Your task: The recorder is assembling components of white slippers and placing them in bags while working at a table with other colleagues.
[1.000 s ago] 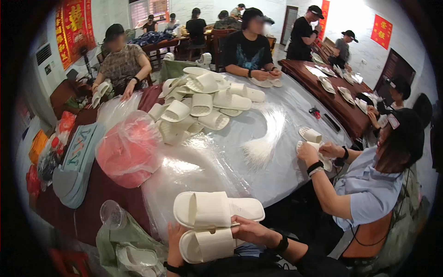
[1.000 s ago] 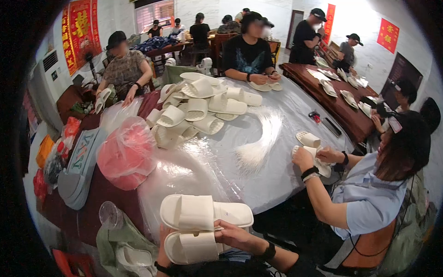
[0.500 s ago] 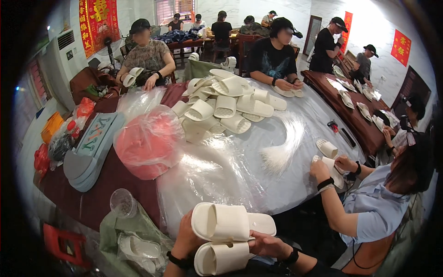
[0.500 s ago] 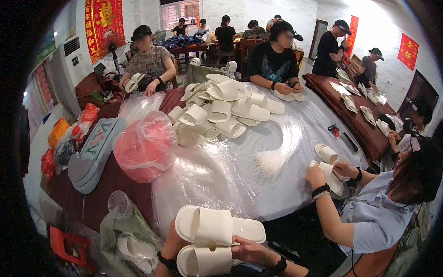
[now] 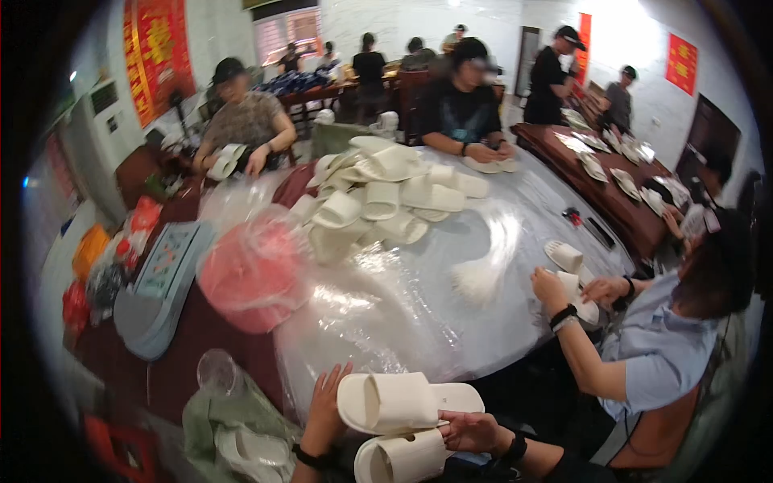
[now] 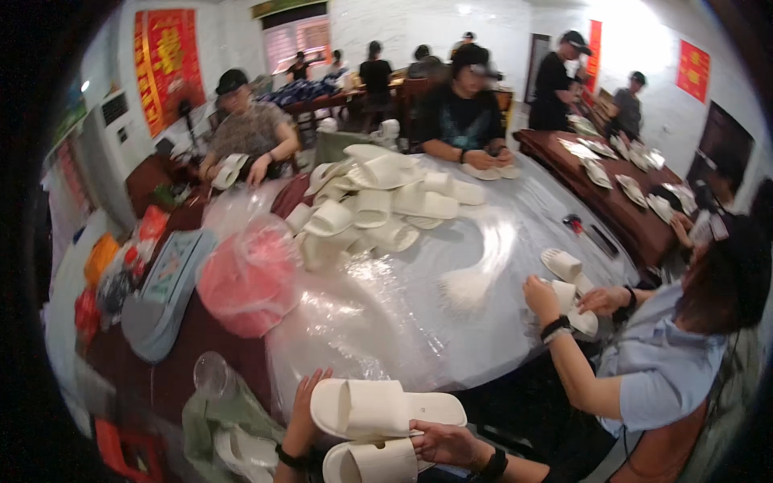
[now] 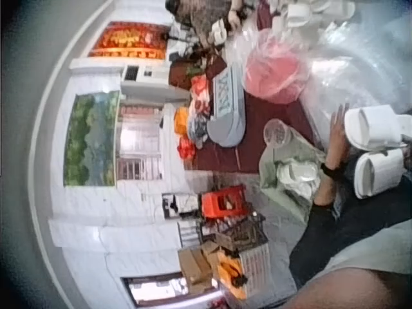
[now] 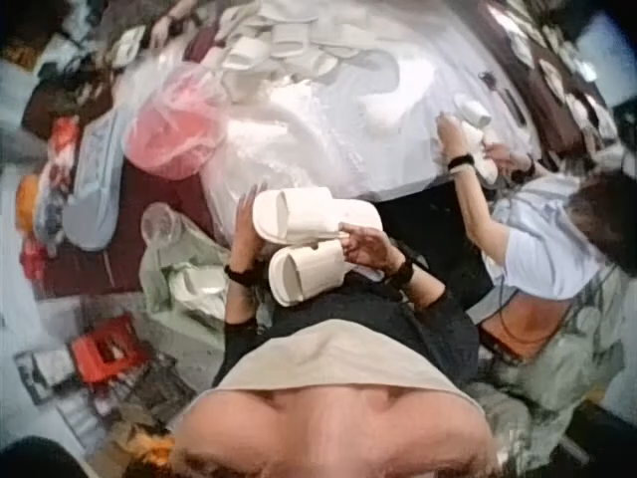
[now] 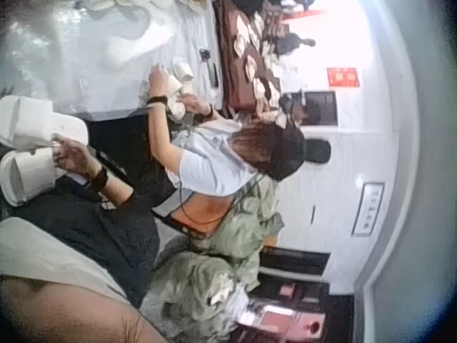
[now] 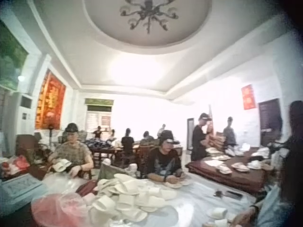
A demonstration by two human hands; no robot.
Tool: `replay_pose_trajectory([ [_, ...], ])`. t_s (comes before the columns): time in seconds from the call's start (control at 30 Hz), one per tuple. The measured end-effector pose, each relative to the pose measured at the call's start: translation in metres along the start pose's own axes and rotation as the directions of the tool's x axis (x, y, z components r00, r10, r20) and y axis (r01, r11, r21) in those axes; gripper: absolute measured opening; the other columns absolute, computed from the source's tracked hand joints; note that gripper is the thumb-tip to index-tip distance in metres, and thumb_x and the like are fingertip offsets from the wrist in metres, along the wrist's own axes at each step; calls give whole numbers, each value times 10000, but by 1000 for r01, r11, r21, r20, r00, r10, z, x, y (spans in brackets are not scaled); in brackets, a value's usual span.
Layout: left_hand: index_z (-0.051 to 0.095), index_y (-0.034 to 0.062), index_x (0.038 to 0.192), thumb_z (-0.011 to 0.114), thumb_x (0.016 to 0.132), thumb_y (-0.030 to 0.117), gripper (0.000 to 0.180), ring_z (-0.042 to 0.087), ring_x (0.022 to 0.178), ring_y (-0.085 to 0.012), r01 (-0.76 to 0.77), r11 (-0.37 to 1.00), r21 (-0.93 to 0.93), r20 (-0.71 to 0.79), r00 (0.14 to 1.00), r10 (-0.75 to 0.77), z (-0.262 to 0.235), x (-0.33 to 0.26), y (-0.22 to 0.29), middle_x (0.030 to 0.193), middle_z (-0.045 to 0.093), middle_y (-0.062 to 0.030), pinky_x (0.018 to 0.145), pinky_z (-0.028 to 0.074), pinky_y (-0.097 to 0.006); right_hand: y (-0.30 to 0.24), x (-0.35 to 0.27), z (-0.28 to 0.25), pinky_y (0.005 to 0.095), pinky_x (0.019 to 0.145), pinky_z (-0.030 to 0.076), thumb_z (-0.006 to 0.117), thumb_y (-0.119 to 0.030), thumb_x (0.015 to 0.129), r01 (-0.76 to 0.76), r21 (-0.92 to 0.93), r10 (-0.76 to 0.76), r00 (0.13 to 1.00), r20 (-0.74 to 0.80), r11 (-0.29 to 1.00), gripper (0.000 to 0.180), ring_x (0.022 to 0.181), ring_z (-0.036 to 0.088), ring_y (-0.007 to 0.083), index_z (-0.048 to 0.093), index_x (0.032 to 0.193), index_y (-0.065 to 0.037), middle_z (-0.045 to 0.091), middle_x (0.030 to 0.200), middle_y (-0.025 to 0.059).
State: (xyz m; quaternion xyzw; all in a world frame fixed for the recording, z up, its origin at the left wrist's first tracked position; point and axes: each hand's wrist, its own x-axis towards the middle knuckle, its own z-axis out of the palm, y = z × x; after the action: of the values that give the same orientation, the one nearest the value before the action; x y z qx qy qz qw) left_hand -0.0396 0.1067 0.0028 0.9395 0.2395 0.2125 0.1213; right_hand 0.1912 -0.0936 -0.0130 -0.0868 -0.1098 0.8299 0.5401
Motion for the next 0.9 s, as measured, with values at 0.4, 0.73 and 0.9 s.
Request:
replay_pose_trajectory([
  [0.4, 407, -34, 1315, 407, 950, 173, 420, 456, 1225, -292, 309, 608, -731, 194, 949, -250, 21, 11, -35, 1351, 450, -165, 995, 385, -369, -10, 13, 3, 242, 778, 461, 457, -361, 957, 31, -23, -26, 983, 182, 999, 412, 885, 596, 145, 359, 1250, -89, 617, 1068, 114],
  [0.73, 394, -64, 1308, 373, 991, 215, 422, 452, 1230, -299, 253, 463, -850, -19, 862, -506, -7, 66, 7, 1329, 462, -185, 1023, 371, -394, -10, 1, -18, 227, 739, 447, 544, -345, 895, 103, 126, -132, 961, 242, 987, 589, 838, 566, 125, 302, 1301, 6, 606, 1032, 116],
  [0.9, 398, -112, 1273, 335, 1012, 297, 490, 452, 1222, -358, -15, 397, -918, -221, 850, -478, -1, 74, -7, 1335, 436, -223, 1061, 342, -444, -24, -16, -6, 268, 822, 459, 443, -355, 961, 166, 34, -168, 943, 286, 986, 479, 934, 586, 156, 328, 1312, -50, 595, 1104, 121],
])
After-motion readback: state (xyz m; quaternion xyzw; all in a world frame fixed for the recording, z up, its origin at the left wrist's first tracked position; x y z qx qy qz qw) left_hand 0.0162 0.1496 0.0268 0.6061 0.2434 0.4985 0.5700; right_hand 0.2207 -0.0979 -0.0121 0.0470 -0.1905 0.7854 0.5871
